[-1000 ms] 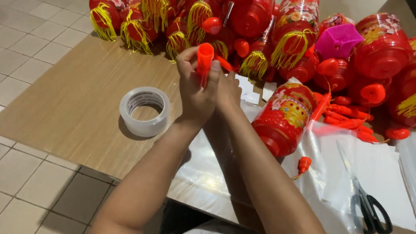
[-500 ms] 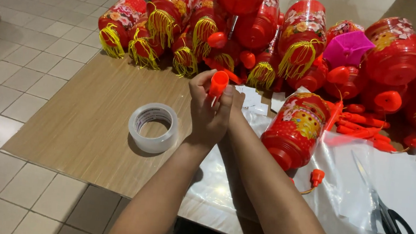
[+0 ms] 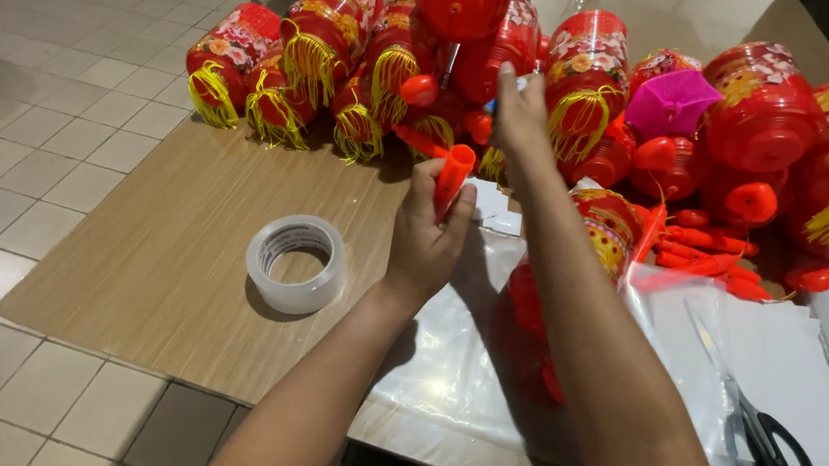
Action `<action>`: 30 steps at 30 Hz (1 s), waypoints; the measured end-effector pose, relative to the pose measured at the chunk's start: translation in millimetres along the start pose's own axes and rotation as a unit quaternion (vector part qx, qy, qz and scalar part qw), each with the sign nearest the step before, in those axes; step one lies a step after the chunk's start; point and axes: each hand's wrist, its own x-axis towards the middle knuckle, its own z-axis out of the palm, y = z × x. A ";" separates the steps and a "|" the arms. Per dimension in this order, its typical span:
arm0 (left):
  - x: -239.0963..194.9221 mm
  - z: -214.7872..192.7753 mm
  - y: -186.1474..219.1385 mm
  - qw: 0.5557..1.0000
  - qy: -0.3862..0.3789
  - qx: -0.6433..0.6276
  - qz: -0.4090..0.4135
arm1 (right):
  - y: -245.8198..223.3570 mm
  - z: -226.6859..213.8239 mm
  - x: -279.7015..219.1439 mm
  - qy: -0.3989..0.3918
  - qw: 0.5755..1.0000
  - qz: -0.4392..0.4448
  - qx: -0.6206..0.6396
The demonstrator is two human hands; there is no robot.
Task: Assembling and cleaning decorative red lanterns at a workspace.
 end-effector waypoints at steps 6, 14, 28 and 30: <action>-27.6 25.4 5.4 0.986 -0.165 -0.006 -0.035 | -1.8 -91.1 -68.6 -0.112 0.984 -0.114 0.078; -42.9 37.4 5.2 0.959 -0.274 0.060 -0.035 | 30.7 -143.8 -129.9 -0.072 0.976 -0.206 -0.005; -49.2 38.4 6.3 0.940 -0.333 0.072 -0.030 | 56.5 -138.8 -148.2 -0.089 0.957 -0.266 -0.073; -44.8 35.1 17.5 0.944 -0.326 0.043 -0.040 | 54.7 -141.4 -145.3 -0.086 0.957 -0.270 -0.068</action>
